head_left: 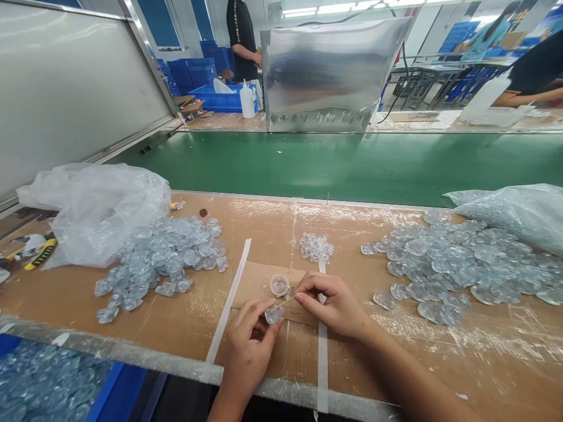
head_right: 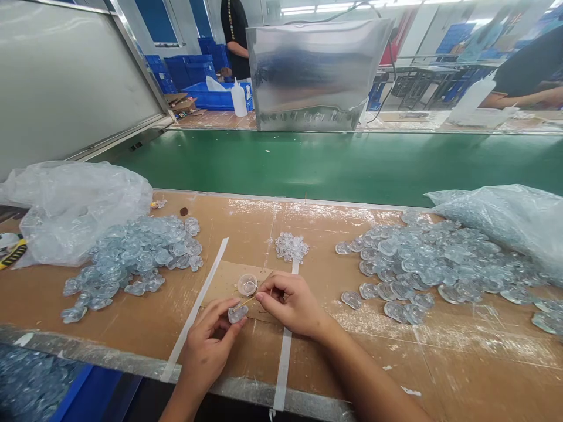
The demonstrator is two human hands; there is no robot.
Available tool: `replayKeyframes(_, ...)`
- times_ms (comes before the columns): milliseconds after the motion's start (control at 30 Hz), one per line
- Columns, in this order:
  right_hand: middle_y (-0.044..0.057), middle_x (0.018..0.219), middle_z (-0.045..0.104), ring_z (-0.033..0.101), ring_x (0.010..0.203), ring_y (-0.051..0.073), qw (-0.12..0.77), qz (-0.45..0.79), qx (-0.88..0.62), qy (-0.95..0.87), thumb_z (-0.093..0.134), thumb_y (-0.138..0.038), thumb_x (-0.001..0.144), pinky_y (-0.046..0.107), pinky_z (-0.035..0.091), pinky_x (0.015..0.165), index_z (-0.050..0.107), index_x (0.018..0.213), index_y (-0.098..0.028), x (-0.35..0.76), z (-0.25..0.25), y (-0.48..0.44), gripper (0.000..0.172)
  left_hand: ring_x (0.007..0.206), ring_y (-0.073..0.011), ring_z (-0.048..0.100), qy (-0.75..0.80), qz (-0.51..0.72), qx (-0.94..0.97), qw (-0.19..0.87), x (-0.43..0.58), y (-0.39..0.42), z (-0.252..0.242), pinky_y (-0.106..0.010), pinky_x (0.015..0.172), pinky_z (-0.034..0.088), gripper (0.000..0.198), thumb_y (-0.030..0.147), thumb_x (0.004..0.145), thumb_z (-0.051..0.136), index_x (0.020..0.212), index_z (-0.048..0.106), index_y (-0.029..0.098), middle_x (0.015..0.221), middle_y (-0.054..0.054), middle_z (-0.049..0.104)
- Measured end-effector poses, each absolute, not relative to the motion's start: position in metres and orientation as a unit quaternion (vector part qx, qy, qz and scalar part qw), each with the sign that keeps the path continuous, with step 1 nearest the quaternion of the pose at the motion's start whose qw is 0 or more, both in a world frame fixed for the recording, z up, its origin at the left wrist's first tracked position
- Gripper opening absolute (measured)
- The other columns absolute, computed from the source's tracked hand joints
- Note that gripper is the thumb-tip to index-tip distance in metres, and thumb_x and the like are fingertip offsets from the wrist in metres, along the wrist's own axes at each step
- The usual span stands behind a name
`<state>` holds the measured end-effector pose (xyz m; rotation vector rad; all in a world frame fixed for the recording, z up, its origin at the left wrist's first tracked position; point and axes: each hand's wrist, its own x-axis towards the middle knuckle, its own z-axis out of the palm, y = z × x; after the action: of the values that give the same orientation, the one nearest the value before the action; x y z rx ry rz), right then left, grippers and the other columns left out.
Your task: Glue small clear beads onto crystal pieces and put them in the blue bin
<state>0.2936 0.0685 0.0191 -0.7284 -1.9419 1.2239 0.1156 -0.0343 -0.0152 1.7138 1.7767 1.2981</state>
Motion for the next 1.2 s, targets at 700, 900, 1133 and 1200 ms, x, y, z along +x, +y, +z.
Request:
replayKeyframes(700,0.001,0.068,0.061,0.050,0.058,0.009,0.370,0.467,-0.285,-0.751,0.059,-0.022,0.088,0.020,0.037,0.054,0.066,0.076,-0.016,0.292,0.018,0.068,0.015,0.053,-0.0057,0.060,0.637,0.463,0.590,0.175,0.119,-0.032,-0.012,-0.017,0.053,0.054,0.021,0.024,0.084,0.067,0.105,0.067,0.025,0.095,0.000,0.067)
replayKeyframes(900,0.002,0.069,0.062,0.050,0.058,0.009,0.369,0.464,-0.290,-0.752,0.060,-0.023,0.087,0.020,0.038,0.054,0.066,0.075,-0.016,0.294,0.017,0.069,0.015,0.053,-0.0065,0.060,0.635,0.466,0.591,0.173,0.119,-0.034,-0.010,-0.017,0.053,0.055,0.020,0.024,0.084,0.067,0.104,0.068,0.025,0.095,-0.001,0.068)
replayKeyframes(1133,0.002,0.069,0.063,0.052,0.060,0.011,0.402,0.411,-0.304,-0.760,0.059,-0.023,0.089,0.022,0.040,0.055,0.066,0.077,-0.017,0.300,0.019,0.076,0.015,0.053,-0.0070,0.059,0.641,0.449,0.596,0.179,0.117,-0.035,-0.012,-0.019,0.053,0.055,0.020,0.028,0.086,0.065,0.105,0.068,0.023,0.095,-0.003,0.068)
replayKeyframes(1200,0.002,0.070,0.064,0.053,0.061,0.011,0.412,0.372,-0.324,-0.766,0.057,-0.023,0.090,0.022,0.041,0.057,0.066,0.078,-0.017,0.301,0.017,0.078,0.016,0.052,-0.0070,0.058,0.643,0.440,0.601,0.181,0.117,-0.034,-0.012,-0.020,0.053,0.056,0.020,0.028,0.086,0.065,0.105,0.068,0.023,0.096,-0.003,0.068)
